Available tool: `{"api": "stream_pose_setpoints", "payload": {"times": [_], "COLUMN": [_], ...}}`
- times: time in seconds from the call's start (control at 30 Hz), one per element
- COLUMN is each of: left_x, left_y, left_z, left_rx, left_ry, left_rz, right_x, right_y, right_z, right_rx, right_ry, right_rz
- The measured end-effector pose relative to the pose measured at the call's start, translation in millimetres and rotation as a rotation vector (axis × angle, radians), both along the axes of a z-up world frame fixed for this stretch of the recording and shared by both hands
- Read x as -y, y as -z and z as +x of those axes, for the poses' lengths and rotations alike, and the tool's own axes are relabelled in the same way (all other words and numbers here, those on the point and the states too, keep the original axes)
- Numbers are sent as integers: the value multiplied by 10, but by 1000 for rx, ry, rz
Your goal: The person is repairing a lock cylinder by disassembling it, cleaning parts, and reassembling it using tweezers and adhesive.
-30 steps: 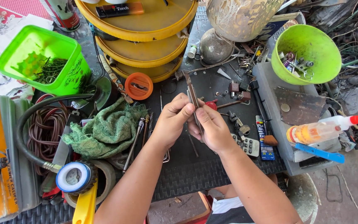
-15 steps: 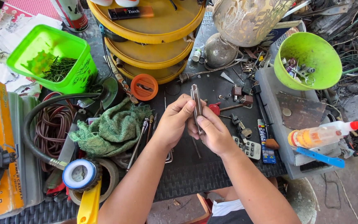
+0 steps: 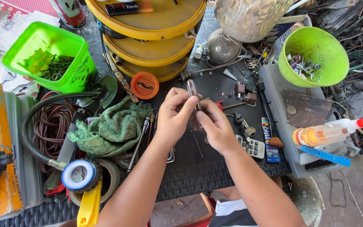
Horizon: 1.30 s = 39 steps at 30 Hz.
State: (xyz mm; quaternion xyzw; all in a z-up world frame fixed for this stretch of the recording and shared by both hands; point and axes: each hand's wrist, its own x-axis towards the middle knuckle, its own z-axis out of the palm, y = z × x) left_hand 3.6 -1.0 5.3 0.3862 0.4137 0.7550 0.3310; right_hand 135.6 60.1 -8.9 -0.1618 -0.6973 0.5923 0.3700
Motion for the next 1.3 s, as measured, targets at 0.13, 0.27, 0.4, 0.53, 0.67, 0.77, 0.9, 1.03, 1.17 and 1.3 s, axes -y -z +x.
{"api": "stream_pose_setpoints", "payload": {"times": [0.13,0.27,0.4,0.53,0.67,0.77,0.9,1.03,1.17,1.3], "left_x": [-48,-37,-24,-6,11,23,12,88,102,116], "left_y": [149,147,130,108,130,171,242,127,194,243], "left_z": [-86,-91,-76,-77,-89,-86,-89,-9,-35,-62], "left_rx": [-154,-192,-225,-311,-362,-427,-604,-666,-701,-748], "left_ry": [-99,-148,-195,-223,-254,-234,-260,-225,-211,-202], "left_rz": [-26,-43,-39,-48,-17,-1,27,-109,-138,-159], "right_x": [-9,14,21,5,190,379,410,260,16,-207], "right_y": [-43,1,-9,-85,-285,-445,-497,-296,-62,-69], "right_z": [-16,-18,-40,8,445,1100,2268,3142,3489,3484], "right_rx": [57,117,131,146,146,194,440,642,783,763], "right_ry": [120,156,197,269,430,556,842,932,1006,974], "right_rz": [141,157,163,237,434,652,1118,1200,1367,1419]}}
